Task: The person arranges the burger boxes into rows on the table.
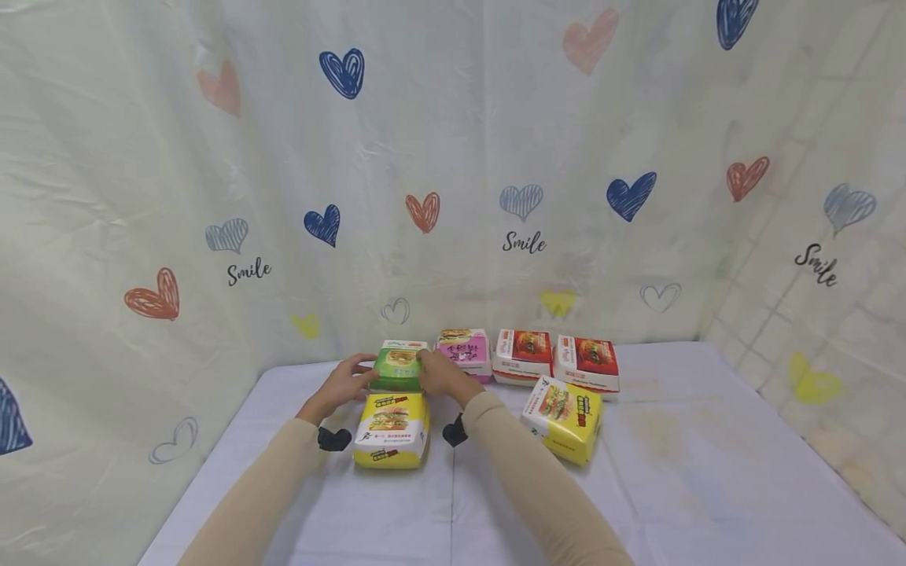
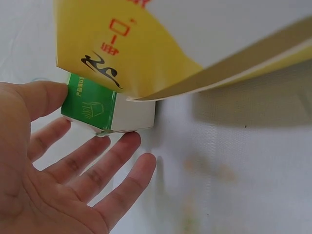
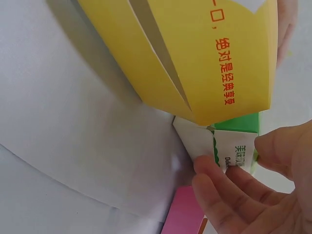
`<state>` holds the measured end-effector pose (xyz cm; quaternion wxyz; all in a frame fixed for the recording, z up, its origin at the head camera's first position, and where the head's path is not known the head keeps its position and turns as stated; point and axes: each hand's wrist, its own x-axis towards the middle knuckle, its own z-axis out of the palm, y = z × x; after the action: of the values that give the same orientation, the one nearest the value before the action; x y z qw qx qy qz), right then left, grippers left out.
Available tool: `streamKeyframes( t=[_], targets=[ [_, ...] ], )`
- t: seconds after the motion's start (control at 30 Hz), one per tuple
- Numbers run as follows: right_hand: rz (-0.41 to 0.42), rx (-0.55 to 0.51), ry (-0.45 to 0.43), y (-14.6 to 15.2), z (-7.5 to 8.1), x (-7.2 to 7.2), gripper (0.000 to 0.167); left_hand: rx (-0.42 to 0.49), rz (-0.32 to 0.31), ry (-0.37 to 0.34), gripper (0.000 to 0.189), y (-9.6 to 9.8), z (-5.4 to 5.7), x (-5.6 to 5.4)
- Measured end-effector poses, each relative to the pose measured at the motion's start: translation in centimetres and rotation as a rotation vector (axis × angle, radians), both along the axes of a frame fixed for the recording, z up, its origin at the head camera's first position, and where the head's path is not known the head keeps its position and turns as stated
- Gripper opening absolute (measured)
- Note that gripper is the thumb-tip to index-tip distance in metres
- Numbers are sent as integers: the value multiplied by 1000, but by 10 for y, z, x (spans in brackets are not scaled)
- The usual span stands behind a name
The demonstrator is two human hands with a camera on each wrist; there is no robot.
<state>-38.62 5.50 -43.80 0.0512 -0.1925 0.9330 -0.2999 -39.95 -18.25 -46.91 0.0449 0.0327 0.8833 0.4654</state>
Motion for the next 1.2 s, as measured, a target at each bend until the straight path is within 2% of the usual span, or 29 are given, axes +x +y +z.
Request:
streamKeyframes(
  t=[0.4, 0.6, 0.73, 0.97, 1.2],
  targets=[
    [-53, 33, 22, -1, 2, -5, 41, -45, 22, -22, 56, 1, 0, -3],
    [-95, 26, 46, -7, 5, -12, 48, -57, 32, -25, 62, 0, 1, -1],
    [-105, 70, 48, -11, 5, -17, 54, -72, 28, -33, 62, 1, -1, -3],
    [-61, 189, 56, -13, 7, -19, 56, -88, 23, -32, 56, 1, -2, -6],
    [-48, 219, 62, -14, 10, -18, 53, -100, 17, -13, 55, 2, 1, -3]
  ],
)
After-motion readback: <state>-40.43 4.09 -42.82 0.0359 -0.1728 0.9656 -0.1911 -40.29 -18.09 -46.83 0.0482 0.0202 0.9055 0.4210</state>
